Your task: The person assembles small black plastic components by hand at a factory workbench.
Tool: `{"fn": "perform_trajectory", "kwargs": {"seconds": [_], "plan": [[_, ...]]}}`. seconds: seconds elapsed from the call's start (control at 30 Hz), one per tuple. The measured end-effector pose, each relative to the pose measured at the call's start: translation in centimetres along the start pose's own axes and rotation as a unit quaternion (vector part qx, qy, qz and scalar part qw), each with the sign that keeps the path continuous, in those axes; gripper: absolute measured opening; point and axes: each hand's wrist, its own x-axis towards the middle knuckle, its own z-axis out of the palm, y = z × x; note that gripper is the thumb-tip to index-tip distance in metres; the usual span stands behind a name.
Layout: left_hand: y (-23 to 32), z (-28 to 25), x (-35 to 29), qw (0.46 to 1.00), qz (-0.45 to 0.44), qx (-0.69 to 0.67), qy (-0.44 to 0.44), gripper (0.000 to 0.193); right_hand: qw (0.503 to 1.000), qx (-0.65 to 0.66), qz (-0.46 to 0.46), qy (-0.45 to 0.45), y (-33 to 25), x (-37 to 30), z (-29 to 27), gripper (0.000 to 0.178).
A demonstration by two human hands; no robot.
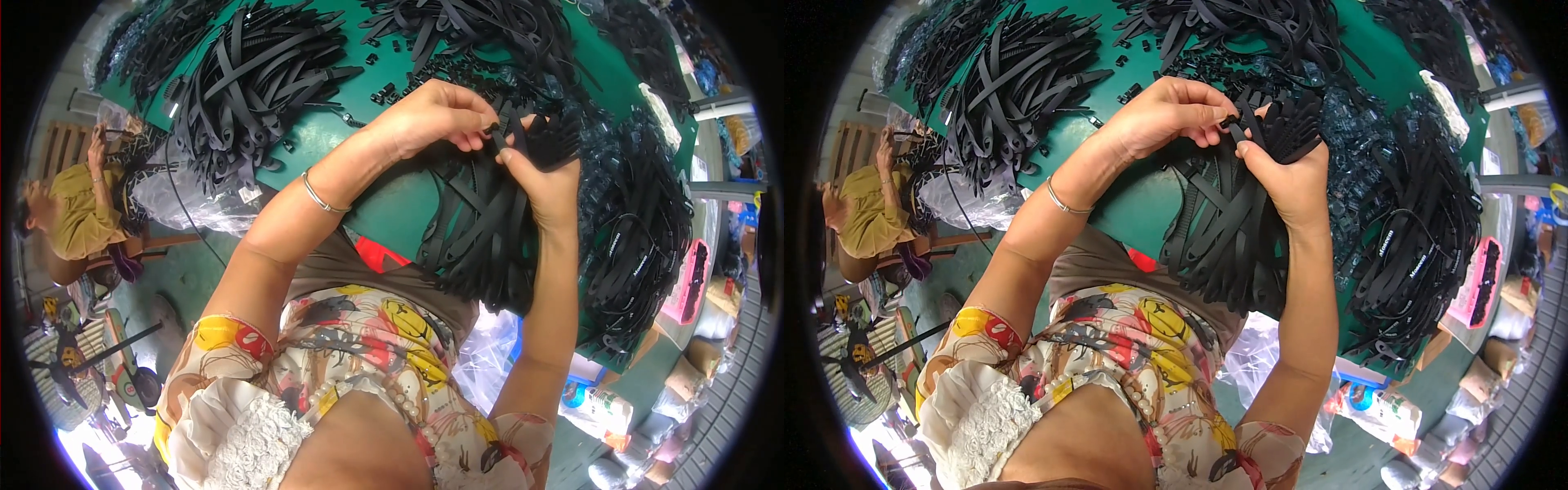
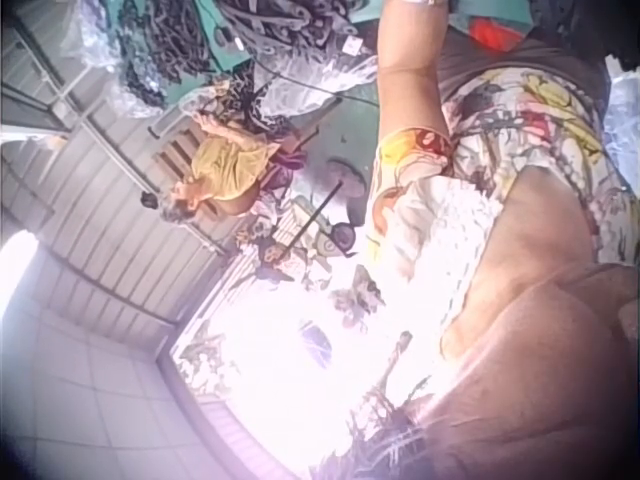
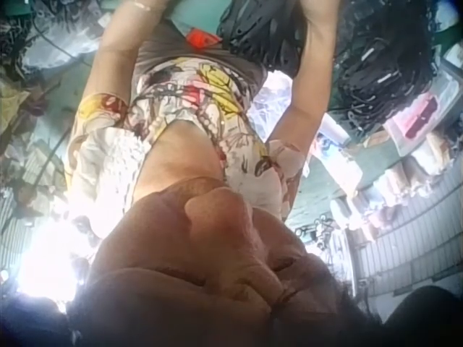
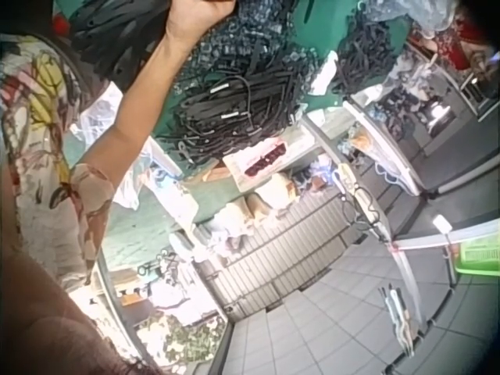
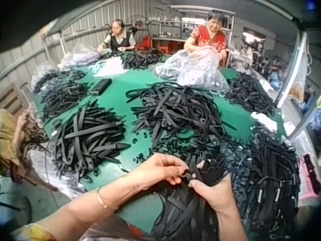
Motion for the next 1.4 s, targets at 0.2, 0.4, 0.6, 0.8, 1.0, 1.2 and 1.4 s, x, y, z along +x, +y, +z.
{"fn": "perform_trajectory", "kwargs": {"seconds": [0.2, 0.4, 0.6, 0.8, 1.0, 1.2, 1.4], "plan": [[0.0, 0.0, 0.0, 1.000, 0.002, 0.002, -0.003, 0.019, 1.000, -0.003, -0.006, -0.009, 0.0, 0.0, -0.1, 0.021], [0.0, 0.2, -0.1, 0.999, 0.015, 0.034, 0.004, 0.019, 1.000, -0.009, -0.003, -0.007, 0.0, 0.0, 0.0, 0.021], [-0.2, 1.2, 0.0, 0.995, 0.040, 0.084, -0.023, 0.020, 1.000, -0.012, -0.019, 0.003, 0.8, 0.2, -0.3, 0.022], [0.5, 1.1, -0.1, 0.990, -0.024, 0.133, -0.031, 0.020, 0.999, -0.023, -0.016, -0.019, 0.9, 0.1, -0.3, 0.026], [-0.1, 1.7, -0.2, 0.984, 0.027, 0.176, -0.003, 0.017, 0.998, -0.055, -0.039, -0.003, 0.9, -0.1, 0.2, 0.030], [-1.2, 1.6, -0.1, 0.993, 0.040, 0.100, 0.039, 0.018, 0.997, -0.061, -0.043, -0.009, 1.6, 0.1, -0.4, 0.026], [-0.7, 1.2, -0.6, 0.993, 0.069, 0.019, 0.089, 0.018, 0.996, -0.086, -0.001, 0.010, 1.1, 0.2, -0.4, 0.020]]}}
